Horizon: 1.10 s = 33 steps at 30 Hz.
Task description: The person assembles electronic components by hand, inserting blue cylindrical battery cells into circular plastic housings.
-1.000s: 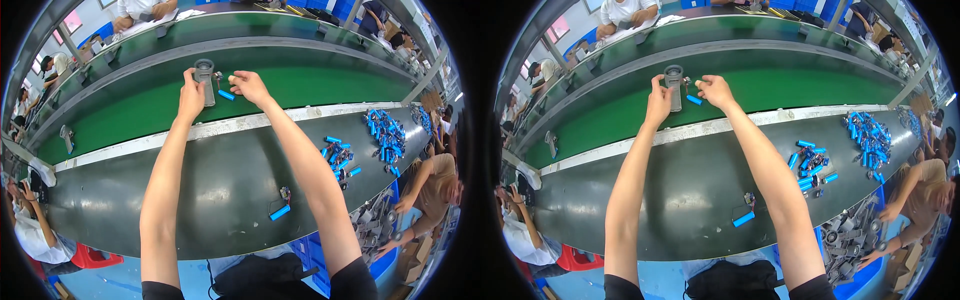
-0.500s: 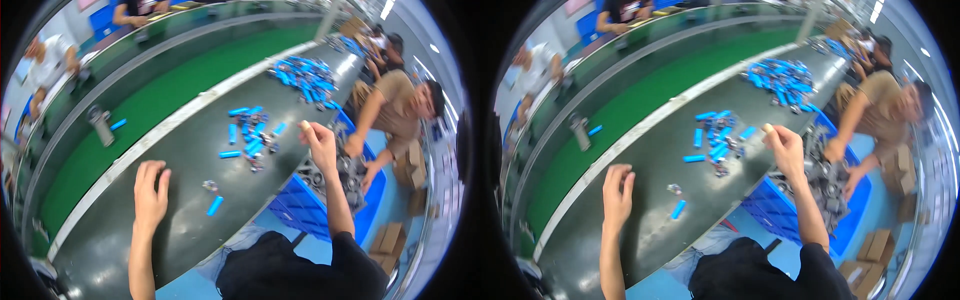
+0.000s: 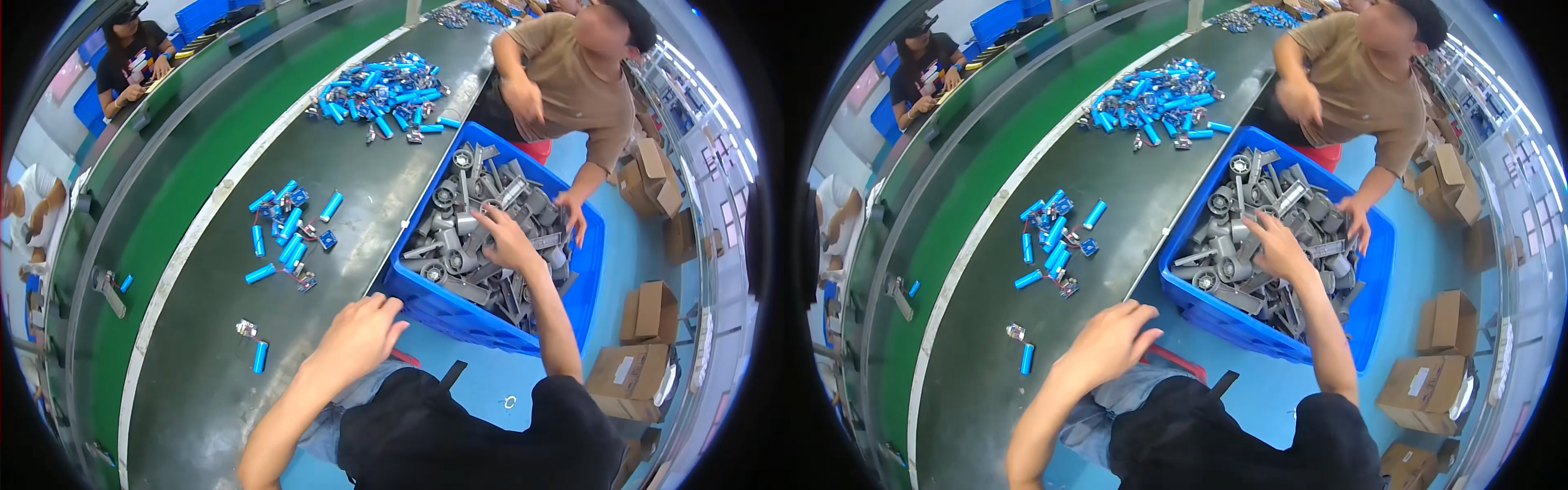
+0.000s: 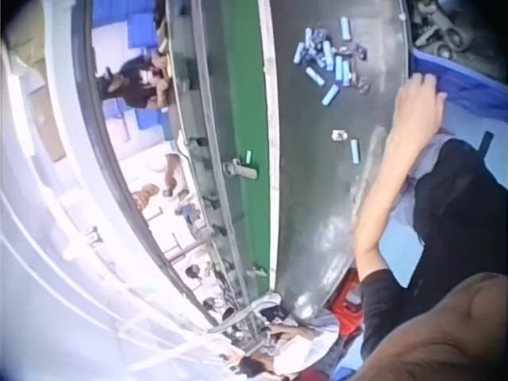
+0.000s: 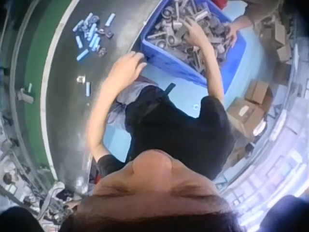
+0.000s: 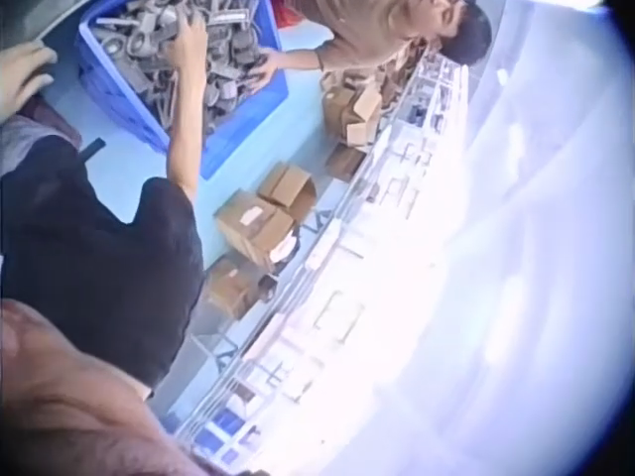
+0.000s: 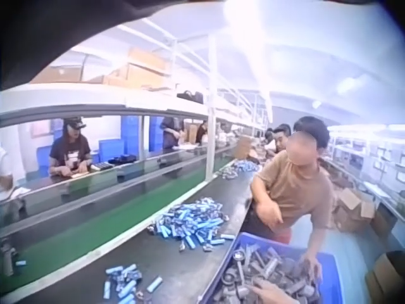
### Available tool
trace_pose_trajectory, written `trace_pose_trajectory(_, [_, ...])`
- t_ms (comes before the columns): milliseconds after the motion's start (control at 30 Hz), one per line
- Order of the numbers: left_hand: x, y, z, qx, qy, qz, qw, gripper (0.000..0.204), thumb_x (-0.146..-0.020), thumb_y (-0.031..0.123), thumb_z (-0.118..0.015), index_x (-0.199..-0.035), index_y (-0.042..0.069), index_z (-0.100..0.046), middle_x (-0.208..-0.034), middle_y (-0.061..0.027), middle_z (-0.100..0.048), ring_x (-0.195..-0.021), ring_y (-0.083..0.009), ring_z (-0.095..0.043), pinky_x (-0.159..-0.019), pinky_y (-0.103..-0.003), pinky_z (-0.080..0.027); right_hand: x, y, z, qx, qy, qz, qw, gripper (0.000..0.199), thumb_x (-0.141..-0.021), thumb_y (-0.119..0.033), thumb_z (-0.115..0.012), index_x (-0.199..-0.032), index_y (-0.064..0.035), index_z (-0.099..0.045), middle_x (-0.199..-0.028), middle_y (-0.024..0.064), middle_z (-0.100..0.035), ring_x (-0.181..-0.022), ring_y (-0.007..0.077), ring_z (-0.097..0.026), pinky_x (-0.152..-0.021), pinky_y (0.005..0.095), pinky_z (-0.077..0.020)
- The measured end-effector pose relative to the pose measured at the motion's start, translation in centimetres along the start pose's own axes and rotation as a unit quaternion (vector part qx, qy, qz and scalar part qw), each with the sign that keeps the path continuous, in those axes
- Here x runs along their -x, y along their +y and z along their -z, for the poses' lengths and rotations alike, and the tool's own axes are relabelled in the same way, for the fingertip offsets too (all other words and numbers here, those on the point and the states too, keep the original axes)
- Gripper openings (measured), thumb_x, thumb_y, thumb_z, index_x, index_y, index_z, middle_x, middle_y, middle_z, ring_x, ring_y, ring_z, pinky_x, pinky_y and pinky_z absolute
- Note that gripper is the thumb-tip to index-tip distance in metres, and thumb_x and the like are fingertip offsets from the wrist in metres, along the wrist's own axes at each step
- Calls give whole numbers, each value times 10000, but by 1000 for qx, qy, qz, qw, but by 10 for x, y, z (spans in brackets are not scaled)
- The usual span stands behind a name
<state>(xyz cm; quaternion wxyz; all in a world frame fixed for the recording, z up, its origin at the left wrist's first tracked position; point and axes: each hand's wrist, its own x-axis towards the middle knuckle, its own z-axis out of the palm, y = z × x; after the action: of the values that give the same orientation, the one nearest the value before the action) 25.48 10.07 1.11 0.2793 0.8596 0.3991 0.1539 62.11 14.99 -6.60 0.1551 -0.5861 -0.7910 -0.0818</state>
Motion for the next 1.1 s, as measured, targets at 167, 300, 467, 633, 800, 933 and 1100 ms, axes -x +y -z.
trace_pose_trajectory(167, [-42,-1,-41,127,-139,35,981,372,-961,322,-638,-1156,7,-661,-1041,-186,-695,-931,-363,-678,-848,-421,-534,-11,29,14,-103,-244,-74,961,310,-736,-167,-802,-1002,-19,-740,-1000,197,-701,-925,329,-684,-816,418,-538])
trace_pose_trajectory(300, [-67,-4,-84,326,-174,155,916,494,-981,450,-614,-1117,-20,-680,-972,-142,-737,-810,-268,-722,-785,-373,-558,-2,17,28,-238,-127,-293,917,226,-802,-189,-788,-906,8,-751,-681,108,-703,-593,196,-639,-598,349,-502])
trace_pose_trajectory(467, [-97,27,-131,606,-130,239,748,566,-1007,496,-565,-1215,-28,-617,-1026,-139,-725,-908,-203,-698,-826,-338,-548,32,-30,47,-329,60,-436,835,212,-857,-181,-771,-909,23,-747,-688,25,-678,-554,61,-571,-496,246,-435])
trace_pose_trajectory(633, [-109,47,-139,698,131,139,690,379,-1055,324,-529,-1231,-11,-537,-1096,-163,-715,-1011,-203,-688,-865,-320,-544,56,-103,35,-577,116,-344,732,230,-965,-206,-678,-1084,-11,-710,-839,49,-697,-666,85,-622,-570,244,-509])
trace_pose_trajectory(800, [-66,30,-77,659,205,123,713,268,-1059,237,-520,-1218,23,-490,-1029,-168,-708,-910,-233,-716,-791,-361,-575,50,-44,-8,-385,1,-289,877,450,-1021,-364,-522,-1066,52,-688,-958,180,-737,-865,253,-704,-793,406,-557])
trace_pose_trajectory(933, [-4,4,0,566,309,125,754,216,-1055,163,-525,-1229,63,-446,-895,-111,-667,-751,-183,-672,-712,-323,-562,74,-44,-58,-113,-340,-233,904,472,-925,-454,-615,-946,7,-708,-944,254,-709,-891,419,-682,-811,454,-536])
trace_pose_trajectory(1100, [86,-62,64,410,412,245,776,349,-922,158,-720,-1199,39,-545,-788,-11,-608,-658,-98,-593,-617,-263,-491,45,-34,10,-209,-271,-291,893,382,-963,-353,-592,-844,-1,-681,-680,112,-651,-678,208,-650,-638,379,-492])
